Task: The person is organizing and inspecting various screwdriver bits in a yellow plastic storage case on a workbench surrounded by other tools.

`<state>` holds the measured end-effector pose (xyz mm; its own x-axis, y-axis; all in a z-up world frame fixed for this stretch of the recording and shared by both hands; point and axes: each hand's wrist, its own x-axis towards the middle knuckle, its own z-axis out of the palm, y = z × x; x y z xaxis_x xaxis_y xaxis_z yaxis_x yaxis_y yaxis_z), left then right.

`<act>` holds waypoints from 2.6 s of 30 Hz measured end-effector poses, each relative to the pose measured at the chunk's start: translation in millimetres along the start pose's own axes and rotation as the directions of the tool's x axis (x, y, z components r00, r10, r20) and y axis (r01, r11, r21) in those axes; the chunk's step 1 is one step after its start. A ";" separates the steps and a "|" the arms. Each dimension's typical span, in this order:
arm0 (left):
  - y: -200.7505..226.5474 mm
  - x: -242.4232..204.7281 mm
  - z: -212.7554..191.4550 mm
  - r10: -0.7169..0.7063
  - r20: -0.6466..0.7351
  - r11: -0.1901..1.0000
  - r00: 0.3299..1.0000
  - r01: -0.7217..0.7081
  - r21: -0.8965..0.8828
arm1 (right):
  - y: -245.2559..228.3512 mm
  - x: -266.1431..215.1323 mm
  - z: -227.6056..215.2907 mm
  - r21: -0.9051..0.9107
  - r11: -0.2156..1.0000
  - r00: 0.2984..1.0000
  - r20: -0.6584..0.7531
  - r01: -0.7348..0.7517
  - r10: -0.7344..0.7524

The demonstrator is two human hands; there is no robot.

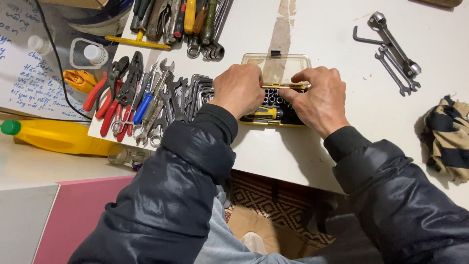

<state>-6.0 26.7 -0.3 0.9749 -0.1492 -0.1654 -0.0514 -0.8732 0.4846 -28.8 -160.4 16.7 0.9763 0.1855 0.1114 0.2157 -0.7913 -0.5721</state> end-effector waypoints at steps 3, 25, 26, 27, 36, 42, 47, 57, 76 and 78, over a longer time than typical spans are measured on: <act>0.0 1.0 -2.5 -0.008 0.017 1.000 1.000 0.008 0.002 | 7.5 5.4 -1.6 0.049 0.998 0.999 0.007 -0.035 0.035; 11.6 0.7 -1.4 -0.060 0.003 0.997 0.998 0.060 0.043 | 47.4 8.9 -18.9 0.143 0.930 0.941 0.047 -0.339 0.335; 11.9 0.2 -2.0 -0.076 0.019 0.997 0.997 0.076 0.034 | 56.4 10.1 -22.1 0.111 0.936 0.942 0.050 -0.334 0.331; 12.0 -0.6 -2.7 -0.093 0.035 0.995 0.995 0.092 0.026 | 65.4 11.3 -25.1 0.080 0.941 0.944 0.054 -0.329 0.325; 18.2 -2.8 -3.5 -0.174 0.042 0.980 0.984 0.169 0.100 | 61.0 -27.4 -88.5 -0.375 0.911 0.847 0.415 -0.174 0.333; 17.5 -8.5 -9.3 -0.166 0.008 0.986 0.986 0.166 0.018 | 138.2 -57.0 -131.4 -0.569 0.821 0.984 0.165 0.047 0.059; 23.0 -14.3 -17.2 -0.162 -0.008 0.987 0.987 0.162 -0.021 | 158.0 -71.3 -143.2 -0.663 0.714 0.903 0.136 -0.222 0.407; 21.9 -19.8 -18.9 -0.052 -0.163 0.995 0.985 0.037 -0.093 | 225.1 -102.2 -155.7 -0.391 0.768 0.847 -0.064 -0.507 0.527; 24.2 -38.1 -28.7 -0.001 -0.235 0.979 0.972 -0.047 -0.199 | 151.0 -124.2 -76.1 -0.481 0.847 0.969 0.198 0.227 -0.147; 16.3 -32.8 -25.0 -0.185 -0.152 0.978 0.971 0.167 -0.126 | 135.7 -114.9 -95.3 -0.448 0.891 0.931 0.292 -0.068 0.218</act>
<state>-33.4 28.9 34.5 0.9889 0.0877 -0.1196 0.1399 -0.8204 0.5545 -110.0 -344.6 3.7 0.9510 0.1704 -0.2580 0.1337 -0.9790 -0.1536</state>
